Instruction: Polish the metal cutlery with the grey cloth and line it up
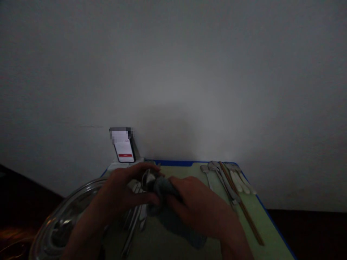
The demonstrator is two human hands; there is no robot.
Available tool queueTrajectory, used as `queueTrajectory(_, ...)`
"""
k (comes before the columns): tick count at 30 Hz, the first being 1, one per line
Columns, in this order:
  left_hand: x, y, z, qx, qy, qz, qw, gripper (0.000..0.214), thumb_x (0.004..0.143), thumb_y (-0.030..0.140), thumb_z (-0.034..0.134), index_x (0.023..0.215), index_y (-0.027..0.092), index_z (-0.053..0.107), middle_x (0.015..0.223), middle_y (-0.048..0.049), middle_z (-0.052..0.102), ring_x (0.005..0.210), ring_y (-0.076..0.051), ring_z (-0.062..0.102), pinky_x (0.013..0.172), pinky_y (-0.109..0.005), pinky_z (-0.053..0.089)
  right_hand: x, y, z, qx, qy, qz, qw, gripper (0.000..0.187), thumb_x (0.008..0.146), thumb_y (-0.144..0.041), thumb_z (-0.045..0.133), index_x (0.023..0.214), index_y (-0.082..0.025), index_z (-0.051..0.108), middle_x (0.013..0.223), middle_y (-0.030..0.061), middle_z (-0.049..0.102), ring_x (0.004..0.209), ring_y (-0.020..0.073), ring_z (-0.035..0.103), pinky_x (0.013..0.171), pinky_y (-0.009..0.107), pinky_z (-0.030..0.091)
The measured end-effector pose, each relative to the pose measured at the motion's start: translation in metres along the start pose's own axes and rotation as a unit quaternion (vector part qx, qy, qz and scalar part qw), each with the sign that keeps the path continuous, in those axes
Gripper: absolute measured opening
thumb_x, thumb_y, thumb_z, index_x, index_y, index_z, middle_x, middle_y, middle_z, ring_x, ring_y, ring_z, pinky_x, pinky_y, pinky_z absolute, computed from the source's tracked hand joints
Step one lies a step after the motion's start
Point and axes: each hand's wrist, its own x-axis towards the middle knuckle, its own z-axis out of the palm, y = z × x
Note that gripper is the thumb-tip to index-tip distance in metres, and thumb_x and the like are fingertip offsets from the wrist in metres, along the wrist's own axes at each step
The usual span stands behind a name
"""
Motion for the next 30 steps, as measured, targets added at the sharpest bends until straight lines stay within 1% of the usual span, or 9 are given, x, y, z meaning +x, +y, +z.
queueTrajectory(4,0.001,-0.003,-0.001,-0.069,0.035,-0.004,0.997,0.045,0.053,0.037,0.081,0.092,0.022,0.063,0.085,-0.0004,0.071,0.075,-0.018,0.066,0.063,-0.024,0.051,0.003,0.001,0.000,0.005,0.019,-0.036,0.999,0.020,0.088,-0.034,0.042,0.083,-0.020,0.055,0.077,0.0005,0.060,0.070,0.0140,0.052,0.061,0.026,0.036)
queueTrajectory(8,0.000,-0.009,-0.006,-0.169,0.076,-0.008,0.983,0.044,0.055,0.028,0.081,0.094,0.021,0.061,0.087,-0.0007,0.072,0.075,-0.017,0.067,0.065,-0.023,0.054,0.000,0.007,-0.006,-0.005,0.023,-0.036,0.999,0.022,0.088,-0.036,0.042,0.085,-0.019,0.056,0.080,0.0015,0.061,0.073,0.0150,0.053,0.065,0.028,0.038)
queueTrajectory(11,-0.001,-0.009,-0.010,-0.191,0.102,-0.027,0.976,0.043,0.055,0.023,0.081,0.094,0.020,0.062,0.085,-0.0013,0.072,0.075,-0.018,0.067,0.065,-0.025,0.055,-0.004,0.010,-0.012,0.009,0.010,-0.034,0.999,0.023,0.088,-0.037,0.043,0.084,-0.019,0.057,0.080,0.0017,0.062,0.072,0.0146,0.055,0.065,0.027,0.040)
queueTrajectory(13,-0.002,-0.007,-0.013,-0.203,0.135,-0.047,0.969,0.039,0.056,0.021,0.080,0.091,0.020,0.064,0.082,-0.0008,0.073,0.072,-0.018,0.067,0.064,-0.025,0.055,-0.008,0.013,-0.017,0.015,0.007,-0.028,0.999,0.023,0.088,-0.037,0.043,0.087,-0.019,0.058,0.081,0.0020,0.063,0.072,0.0149,0.056,0.064,0.028,0.041)
queueTrajectory(17,-0.003,-0.005,-0.017,-0.221,0.206,-0.081,0.950,0.029,0.058,0.015,0.075,0.084,0.021,0.065,0.077,0.0014,0.072,0.069,-0.016,0.067,0.062,-0.023,0.055,-0.013,0.021,-0.021,0.019,0.033,-0.019,0.999,0.026,0.088,-0.039,0.042,0.091,-0.020,0.059,0.084,0.0032,0.064,0.076,0.0167,0.057,0.067,0.029,0.043)
queueTrajectory(20,-0.004,-0.006,-0.019,-0.229,0.191,-0.089,0.950,0.027,0.058,0.012,0.073,0.082,0.021,0.065,0.074,0.0019,0.071,0.067,-0.015,0.066,0.061,-0.021,0.055,-0.014,0.024,-0.021,0.018,0.047,-0.013,0.999,0.028,0.087,-0.042,0.042,0.092,-0.020,0.060,0.086,0.0040,0.064,0.077,0.0174,0.057,0.069,0.030,0.044)
queueTrajectory(24,-0.004,-0.006,-0.018,-0.253,0.183,-0.082,0.946,0.026,0.058,0.014,0.074,0.081,0.021,0.064,0.072,0.0023,0.070,0.065,-0.013,0.065,0.059,-0.019,0.053,-0.013,0.020,-0.020,0.009,0.033,-0.003,0.999,0.028,0.087,-0.042,0.042,0.090,-0.019,0.059,0.085,0.0035,0.064,0.076,0.0164,0.056,0.068,0.030,0.042)
queueTrajectory(27,-0.003,-0.003,-0.015,-0.245,0.131,-0.080,0.957,0.028,0.058,0.016,0.076,0.082,0.020,0.063,0.072,0.0016,0.070,0.064,-0.014,0.065,0.059,-0.020,0.053,-0.012,0.013,-0.019,0.023,0.025,-0.012,0.999,0.027,0.088,-0.041,0.042,0.088,-0.019,0.057,0.082,0.0019,0.062,0.073,0.0146,0.055,0.064,0.027,0.040)
queueTrajectory(30,-0.001,0.005,-0.007,-0.176,0.069,-0.078,0.979,0.028,0.059,0.024,0.077,0.083,0.020,0.062,0.072,0.0007,0.070,0.063,-0.014,0.064,0.056,-0.021,0.051,-0.008,0.006,-0.014,0.028,0.015,-0.040,0.999,0.023,0.088,-0.037,0.042,0.084,-0.019,0.056,0.077,0.0003,0.060,0.068,0.0128,0.053,0.061,0.026,0.038)
